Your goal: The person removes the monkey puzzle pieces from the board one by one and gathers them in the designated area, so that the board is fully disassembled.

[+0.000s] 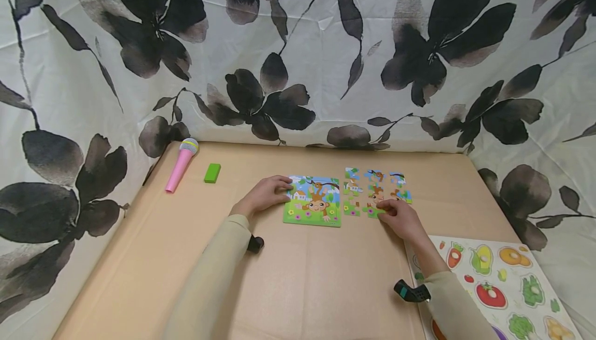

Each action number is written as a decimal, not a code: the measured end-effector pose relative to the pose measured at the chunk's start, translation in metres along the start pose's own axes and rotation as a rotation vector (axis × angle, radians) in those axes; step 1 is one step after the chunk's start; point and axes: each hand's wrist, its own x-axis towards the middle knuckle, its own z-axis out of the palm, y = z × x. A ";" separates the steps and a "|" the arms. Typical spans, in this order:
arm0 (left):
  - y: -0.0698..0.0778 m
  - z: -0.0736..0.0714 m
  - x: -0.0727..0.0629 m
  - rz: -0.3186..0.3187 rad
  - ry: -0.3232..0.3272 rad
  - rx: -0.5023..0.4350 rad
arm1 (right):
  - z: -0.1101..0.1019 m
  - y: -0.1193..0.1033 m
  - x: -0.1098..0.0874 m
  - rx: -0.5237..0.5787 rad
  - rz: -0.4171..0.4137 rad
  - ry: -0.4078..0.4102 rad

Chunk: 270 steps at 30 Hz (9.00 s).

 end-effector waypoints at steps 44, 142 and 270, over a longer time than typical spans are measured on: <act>0.000 -0.001 0.000 0.006 -0.002 0.017 | 0.043 -0.090 0.011 0.205 -0.140 -0.181; -0.003 0.001 0.001 0.002 -0.012 0.008 | 0.073 -0.095 0.018 -0.105 -0.348 -0.151; 0.000 0.001 0.005 0.014 -0.020 0.026 | -0.045 0.038 -0.009 0.009 -0.001 -0.058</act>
